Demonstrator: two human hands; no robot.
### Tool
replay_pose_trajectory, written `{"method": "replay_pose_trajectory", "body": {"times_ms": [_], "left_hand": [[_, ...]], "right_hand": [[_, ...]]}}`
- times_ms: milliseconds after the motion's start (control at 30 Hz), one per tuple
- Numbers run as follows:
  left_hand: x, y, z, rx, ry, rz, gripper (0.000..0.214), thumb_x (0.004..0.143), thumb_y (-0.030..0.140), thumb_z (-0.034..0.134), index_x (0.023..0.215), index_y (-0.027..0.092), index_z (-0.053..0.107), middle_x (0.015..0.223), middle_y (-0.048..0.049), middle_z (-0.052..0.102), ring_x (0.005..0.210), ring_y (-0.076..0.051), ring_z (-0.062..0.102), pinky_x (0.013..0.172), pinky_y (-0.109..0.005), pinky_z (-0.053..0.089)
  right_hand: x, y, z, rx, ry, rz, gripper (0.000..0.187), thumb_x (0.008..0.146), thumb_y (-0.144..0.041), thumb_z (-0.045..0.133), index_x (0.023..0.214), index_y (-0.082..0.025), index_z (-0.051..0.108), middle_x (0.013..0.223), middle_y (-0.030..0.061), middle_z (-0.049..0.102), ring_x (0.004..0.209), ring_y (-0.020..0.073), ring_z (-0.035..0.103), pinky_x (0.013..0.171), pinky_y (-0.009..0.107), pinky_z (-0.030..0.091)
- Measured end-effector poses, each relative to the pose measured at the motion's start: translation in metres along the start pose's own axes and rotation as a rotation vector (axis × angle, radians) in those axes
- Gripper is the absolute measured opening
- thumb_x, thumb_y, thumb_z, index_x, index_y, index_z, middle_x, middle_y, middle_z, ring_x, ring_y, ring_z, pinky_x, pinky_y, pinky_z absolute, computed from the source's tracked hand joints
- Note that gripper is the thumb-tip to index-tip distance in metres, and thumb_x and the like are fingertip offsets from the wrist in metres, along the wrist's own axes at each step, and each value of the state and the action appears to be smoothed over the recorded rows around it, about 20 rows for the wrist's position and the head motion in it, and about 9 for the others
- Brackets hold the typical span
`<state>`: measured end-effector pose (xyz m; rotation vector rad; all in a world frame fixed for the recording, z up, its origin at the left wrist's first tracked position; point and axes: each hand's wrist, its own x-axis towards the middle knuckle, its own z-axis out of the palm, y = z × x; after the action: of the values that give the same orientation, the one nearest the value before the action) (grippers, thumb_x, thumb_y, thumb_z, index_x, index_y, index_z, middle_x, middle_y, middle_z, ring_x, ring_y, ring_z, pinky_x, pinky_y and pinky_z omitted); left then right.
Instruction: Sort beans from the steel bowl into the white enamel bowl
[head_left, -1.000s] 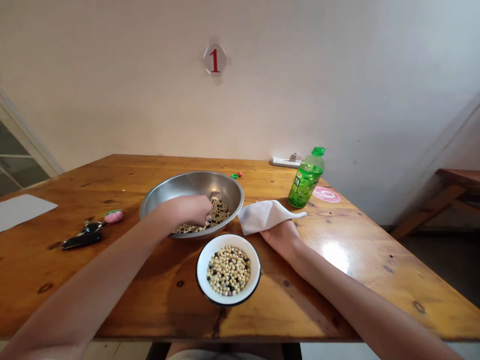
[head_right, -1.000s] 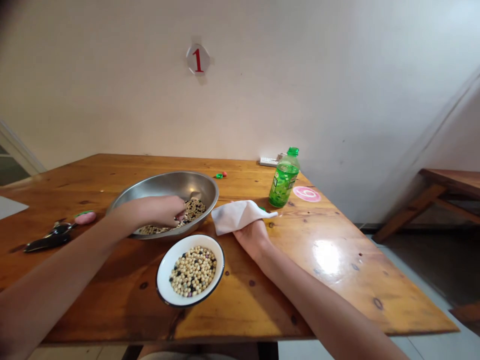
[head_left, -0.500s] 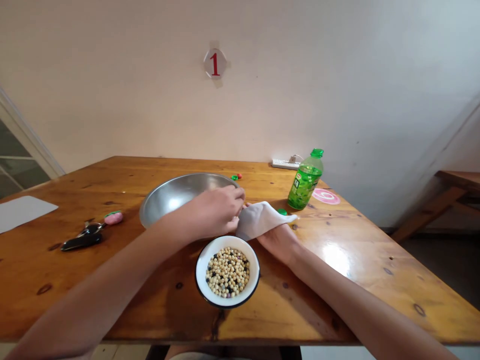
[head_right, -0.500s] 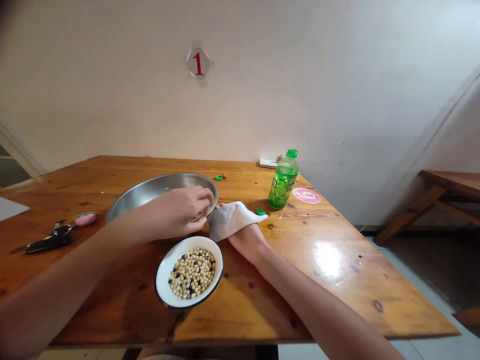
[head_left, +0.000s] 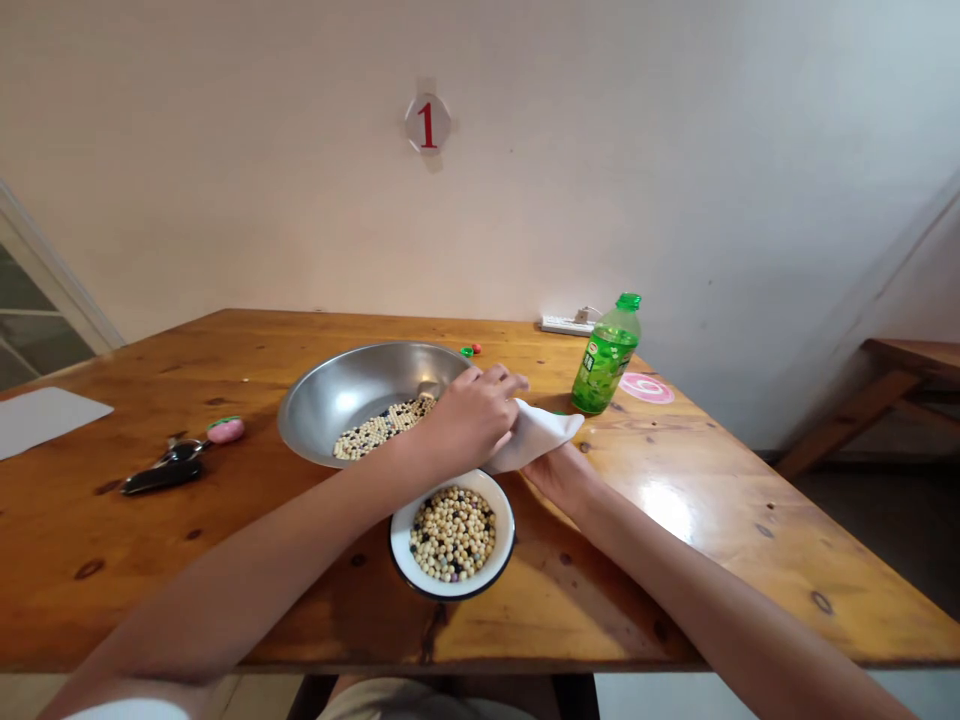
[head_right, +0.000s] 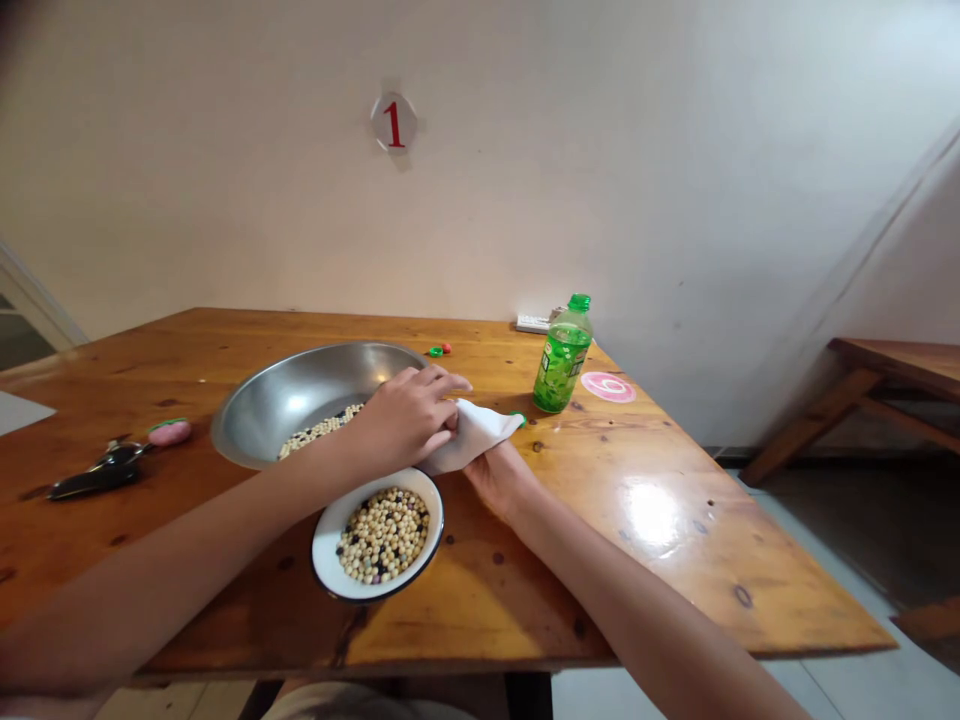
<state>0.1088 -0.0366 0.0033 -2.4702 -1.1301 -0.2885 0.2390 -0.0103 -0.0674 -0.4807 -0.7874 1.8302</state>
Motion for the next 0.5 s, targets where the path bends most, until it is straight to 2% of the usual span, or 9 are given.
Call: {"method": "replay_pose_trajectory", "body": {"times_ms": [333, 500], "left_hand": [[-0.008, -0.004, -0.008, -0.093, 0.175, -0.046, 0.015, 0.084, 0.025, 0.05, 0.082, 0.016, 0.062, 0.118, -0.0049, 0.055, 0.106, -0.023, 0.048, 0.085, -0.036, 0.036], [-0.009, -0.006, -0.012, -0.045, 0.187, -0.037, 0.013, 0.083, 0.022, 0.051, 0.079, 0.018, 0.063, 0.117, -0.0039, 0.057, 0.105, -0.023, 0.048, 0.082, -0.035, 0.035]], "right_hand": [[-0.006, -0.016, 0.007, 0.092, 0.105, -0.003, 0.008, 0.074, -0.013, 0.058, 0.07, -0.02, 0.057, 0.067, -0.0059, 0.066, 0.059, 0.0068, 0.06, 0.059, 0.014, 0.052], [-0.006, -0.019, 0.006, -0.027, 0.011, 0.041, 0.011, 0.071, -0.01, 0.058, 0.078, -0.018, 0.062, 0.075, -0.0016, 0.069, 0.066, 0.0095, 0.063, 0.062, 0.018, 0.052]]}}
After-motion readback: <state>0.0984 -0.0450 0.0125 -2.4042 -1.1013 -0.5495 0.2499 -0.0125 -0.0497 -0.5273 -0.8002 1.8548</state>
